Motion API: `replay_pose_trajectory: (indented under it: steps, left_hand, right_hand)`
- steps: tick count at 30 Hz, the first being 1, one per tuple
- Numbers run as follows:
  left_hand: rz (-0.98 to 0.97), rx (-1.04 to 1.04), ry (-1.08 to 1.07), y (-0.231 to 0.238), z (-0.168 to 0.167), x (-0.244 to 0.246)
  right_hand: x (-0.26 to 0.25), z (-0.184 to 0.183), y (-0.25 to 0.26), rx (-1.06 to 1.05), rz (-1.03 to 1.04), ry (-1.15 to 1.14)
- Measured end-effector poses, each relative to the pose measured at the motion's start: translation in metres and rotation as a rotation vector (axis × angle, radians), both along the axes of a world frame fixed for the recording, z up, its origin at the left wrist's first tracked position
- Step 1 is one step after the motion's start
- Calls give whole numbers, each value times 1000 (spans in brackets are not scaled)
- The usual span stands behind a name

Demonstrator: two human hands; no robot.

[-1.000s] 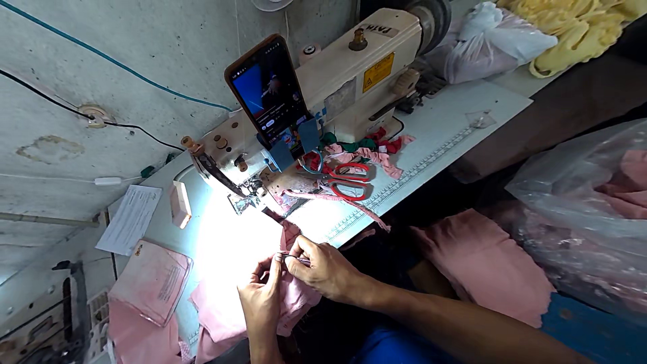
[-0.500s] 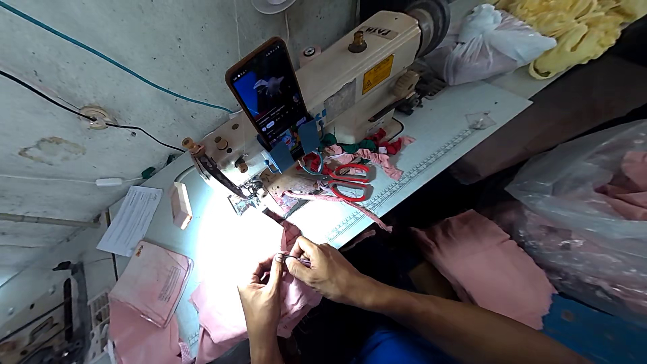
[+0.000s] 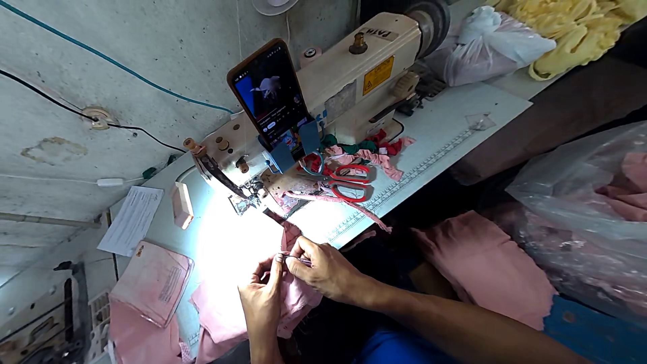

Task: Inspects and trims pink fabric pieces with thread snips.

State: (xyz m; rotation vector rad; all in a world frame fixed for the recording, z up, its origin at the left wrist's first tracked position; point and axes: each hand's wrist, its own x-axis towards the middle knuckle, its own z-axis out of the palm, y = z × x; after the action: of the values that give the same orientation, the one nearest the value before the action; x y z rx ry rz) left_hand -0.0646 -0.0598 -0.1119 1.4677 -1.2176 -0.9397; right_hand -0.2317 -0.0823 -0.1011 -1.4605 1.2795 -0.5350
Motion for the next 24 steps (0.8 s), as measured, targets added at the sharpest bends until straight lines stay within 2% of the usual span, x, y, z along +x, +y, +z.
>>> replay_pose_trajectory:
  steps: [24]
  left_hand:
    - [-3,3,15,-1,1,0]
  right_hand:
    - [-1,-1,-1,12,-9,-26]
